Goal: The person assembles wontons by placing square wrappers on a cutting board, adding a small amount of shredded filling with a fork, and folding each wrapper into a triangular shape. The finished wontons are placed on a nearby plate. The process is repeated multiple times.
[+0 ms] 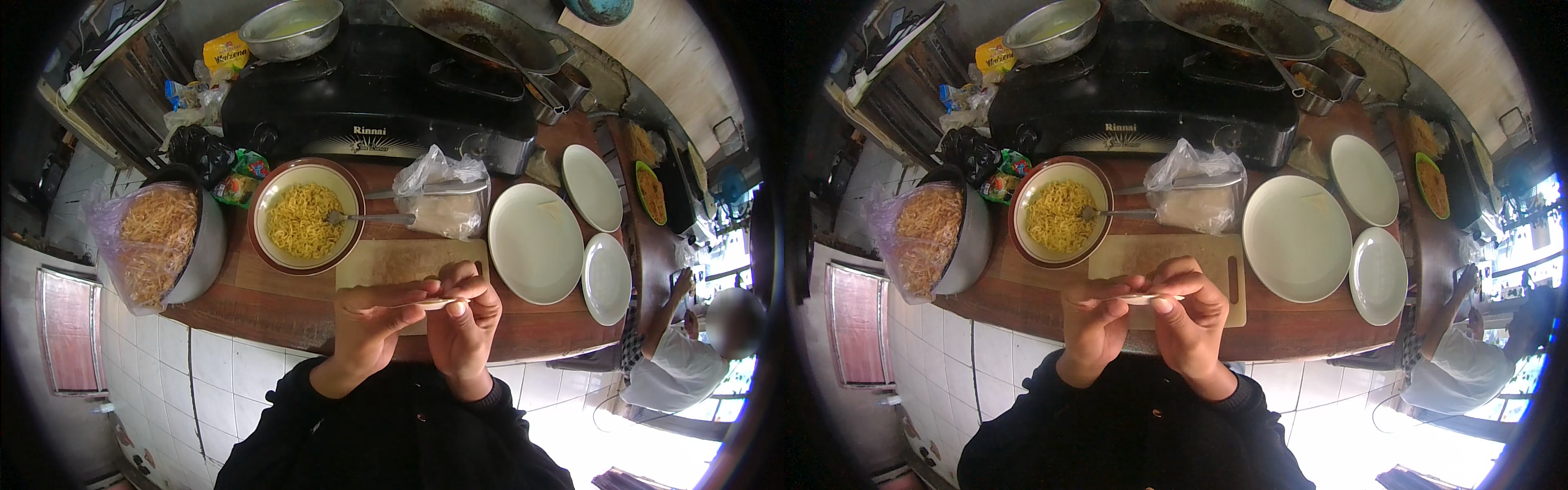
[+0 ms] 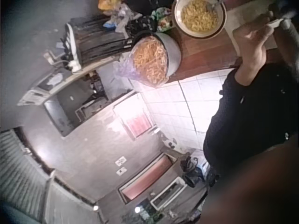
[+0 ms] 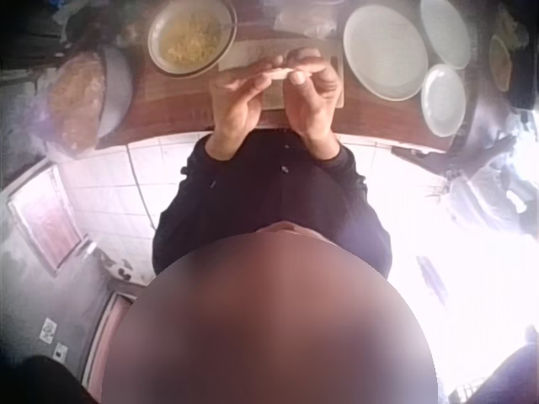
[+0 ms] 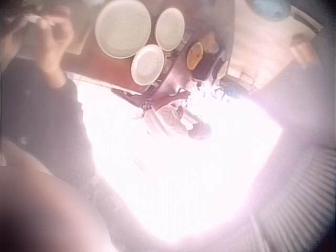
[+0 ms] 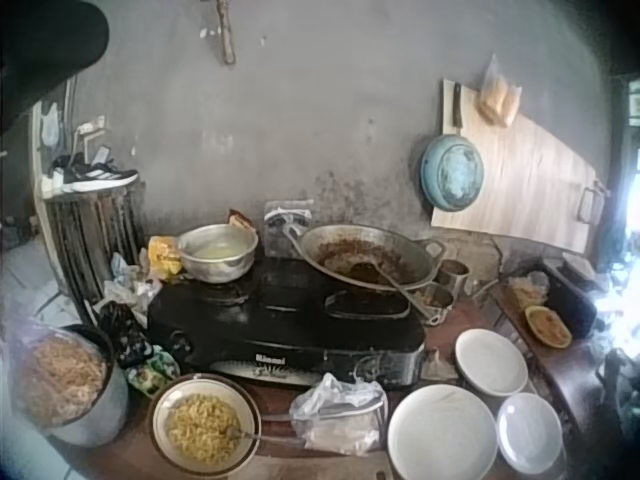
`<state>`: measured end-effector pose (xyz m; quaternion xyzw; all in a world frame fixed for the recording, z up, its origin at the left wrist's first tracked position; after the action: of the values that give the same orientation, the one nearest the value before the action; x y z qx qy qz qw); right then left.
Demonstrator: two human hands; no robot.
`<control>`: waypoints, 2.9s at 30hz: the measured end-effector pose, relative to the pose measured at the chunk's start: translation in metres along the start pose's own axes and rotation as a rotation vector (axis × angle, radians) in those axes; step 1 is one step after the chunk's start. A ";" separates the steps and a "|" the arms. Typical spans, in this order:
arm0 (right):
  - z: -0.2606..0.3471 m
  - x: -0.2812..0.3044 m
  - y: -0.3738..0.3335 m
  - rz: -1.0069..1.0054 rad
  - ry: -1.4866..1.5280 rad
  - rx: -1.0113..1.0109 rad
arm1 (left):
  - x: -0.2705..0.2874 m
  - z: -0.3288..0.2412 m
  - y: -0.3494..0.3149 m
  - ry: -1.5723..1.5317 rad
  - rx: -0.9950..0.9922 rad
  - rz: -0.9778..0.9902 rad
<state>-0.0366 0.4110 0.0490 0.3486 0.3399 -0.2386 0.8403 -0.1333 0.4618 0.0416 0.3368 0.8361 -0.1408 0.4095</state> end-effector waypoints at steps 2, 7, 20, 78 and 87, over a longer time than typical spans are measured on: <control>0.001 0.000 0.002 0.013 -0.003 0.013 | 0.000 0.000 -0.002 -0.007 -0.007 0.005; 0.000 0.002 0.002 0.007 -0.034 0.007 | 0.002 -0.001 -0.004 0.023 -0.064 -0.048; 0.005 0.002 0.004 0.035 -0.129 0.034 | 0.000 0.001 0.000 -0.045 -0.083 -0.012; 0.075 -0.035 -0.005 0.554 -1.129 0.986 | -0.014 -0.017 0.004 0.569 -0.026 0.024; 0.073 -0.033 -0.014 0.642 -1.278 1.020 | -0.004 0.009 0.006 0.438 0.247 -0.020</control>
<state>-0.0374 0.3530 0.1055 0.5601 -0.4583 -0.2632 0.6379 -0.1219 0.4599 0.0395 0.3987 0.8846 -0.1697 0.1727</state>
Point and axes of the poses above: each hand's wrist, its own y-axis towards the middle knuckle, its own x-axis out of the back of the hand, z = x × y, the point moved 10 cm from there along y, towards the middle knuckle, and after that the axes turned 14 degrees about x, right-handed, at the moved point
